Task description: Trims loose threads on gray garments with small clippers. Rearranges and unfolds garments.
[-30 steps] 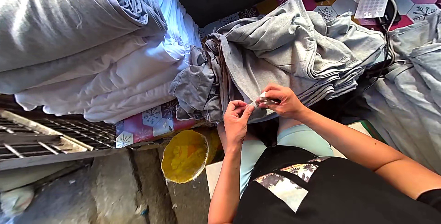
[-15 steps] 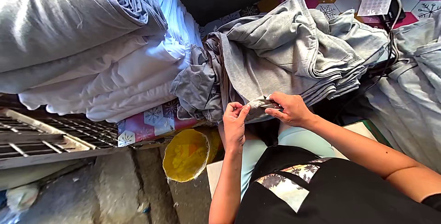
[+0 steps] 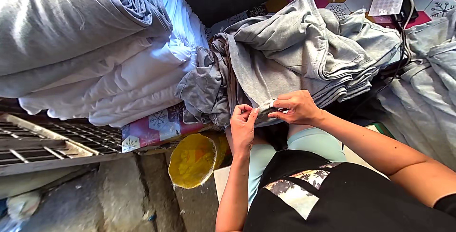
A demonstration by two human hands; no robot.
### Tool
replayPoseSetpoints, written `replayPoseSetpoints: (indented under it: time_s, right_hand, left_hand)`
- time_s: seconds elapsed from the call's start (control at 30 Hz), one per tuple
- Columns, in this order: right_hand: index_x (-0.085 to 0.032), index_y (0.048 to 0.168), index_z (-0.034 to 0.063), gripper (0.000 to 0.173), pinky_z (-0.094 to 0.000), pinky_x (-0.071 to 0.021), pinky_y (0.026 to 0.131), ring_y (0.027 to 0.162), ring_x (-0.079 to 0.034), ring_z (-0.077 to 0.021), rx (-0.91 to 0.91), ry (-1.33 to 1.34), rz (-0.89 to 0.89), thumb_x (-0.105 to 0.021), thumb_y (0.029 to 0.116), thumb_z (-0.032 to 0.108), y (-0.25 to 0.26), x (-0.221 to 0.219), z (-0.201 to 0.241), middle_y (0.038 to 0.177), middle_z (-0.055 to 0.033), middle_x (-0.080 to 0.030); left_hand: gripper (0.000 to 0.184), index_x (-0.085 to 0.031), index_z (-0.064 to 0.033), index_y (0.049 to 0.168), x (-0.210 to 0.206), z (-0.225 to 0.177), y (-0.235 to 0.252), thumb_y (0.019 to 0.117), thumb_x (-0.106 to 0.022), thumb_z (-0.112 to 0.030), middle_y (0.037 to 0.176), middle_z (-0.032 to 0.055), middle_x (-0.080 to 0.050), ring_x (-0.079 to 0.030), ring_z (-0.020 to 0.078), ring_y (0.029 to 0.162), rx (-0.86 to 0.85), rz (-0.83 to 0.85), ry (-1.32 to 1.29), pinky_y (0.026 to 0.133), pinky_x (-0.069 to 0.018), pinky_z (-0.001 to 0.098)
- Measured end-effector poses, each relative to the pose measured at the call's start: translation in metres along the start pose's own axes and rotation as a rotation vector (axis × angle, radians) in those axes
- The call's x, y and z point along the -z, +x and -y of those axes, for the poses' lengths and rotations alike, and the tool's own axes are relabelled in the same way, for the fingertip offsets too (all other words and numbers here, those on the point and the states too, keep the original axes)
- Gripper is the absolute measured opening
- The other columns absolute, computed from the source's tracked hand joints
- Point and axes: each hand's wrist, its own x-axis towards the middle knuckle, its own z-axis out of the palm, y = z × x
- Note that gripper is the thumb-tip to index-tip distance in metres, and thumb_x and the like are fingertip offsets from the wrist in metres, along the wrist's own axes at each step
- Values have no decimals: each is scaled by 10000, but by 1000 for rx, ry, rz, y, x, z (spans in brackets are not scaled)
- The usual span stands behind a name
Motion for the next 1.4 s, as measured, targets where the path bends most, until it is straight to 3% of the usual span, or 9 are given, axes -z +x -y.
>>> replayPoseSetpoints:
  time_s: [0.2,0.33,0.47,0.6,0.7,0.87,1.13,1.3,1.4]
  right_hand:
    - [-729,778,67,374,-348,-412,464,535,-558,-145,-122,113,-11,-698,901,419,-3,-1,-5,642,-22,-605]
    - [-755,1171,115,495,-529,-564,657,884,-713,-270,-182,181,223,-839,797,429,5,-7,-24,1121,-85,-721]
    - [-751,984,34,209,-613,-521,602,780,-707,-362,-280,69,156,-773,779,68,0,-23,-36,925,-147,-721]
    - [-690,902,-19,105,-475,-480,445,597,-676,-337,-216,-300,-262,-698,807,22,-17,-11,-24,820,-184,-703]
    - [-660,972,-36,222,-485,-478,437,568,-647,-363,-349,-417,-101,-726,763,4,-48,-11,-25,886,-216,-669]
    - [-667,1007,-14,184,-598,-531,588,745,-677,-416,-721,-165,275,-721,845,55,-104,-13,-18,1038,-237,-652]
    - [-704,922,-24,129,-225,-485,658,689,-564,-43,-769,542,65,-668,948,98,-84,-33,29,798,-54,-649]
    - [-705,898,18,332,-480,-528,675,705,-645,-244,-780,377,227,-798,895,336,-39,-73,38,744,-112,-660]
    - [-708,879,12,176,-444,-495,671,692,-613,-217,-838,471,293,-726,941,176,-36,-89,30,729,-103,-639]
  left_hand:
    - [149,-576,-87,984,2,3,-1,952,-645,41,702,-45,-680,-622,3,643,8,5,-29,653,-508,176]
    - [259,-578,-63,1059,11,10,-1,881,-721,60,814,-5,-714,-674,50,729,-53,107,40,709,-571,230]
    - [232,-666,-15,1046,8,26,-4,832,-754,4,911,59,-706,-664,117,791,-412,-28,587,711,-552,274]
    - [174,-669,-1,968,21,52,-1,799,-689,34,959,151,-680,-659,259,843,-737,-331,951,733,-551,356]
    - [102,-698,26,891,32,77,-11,794,-680,52,954,189,-700,-705,313,925,-820,-183,968,795,-593,386]
    - [171,-745,29,952,51,102,-37,897,-586,60,1118,204,-709,-666,382,1101,-378,135,1089,938,-548,490]
    - [304,-656,67,1069,28,94,-36,1091,-491,-187,965,125,-731,-711,129,798,336,-77,146,721,-584,272]
    - [164,-636,42,1004,15,101,-31,1056,-531,-73,848,74,-703,-696,104,751,364,-179,-130,703,-584,244]
    - [151,-641,70,1043,14,103,-33,1045,-528,-30,900,97,-705,-697,126,806,335,-185,-156,750,-584,265]
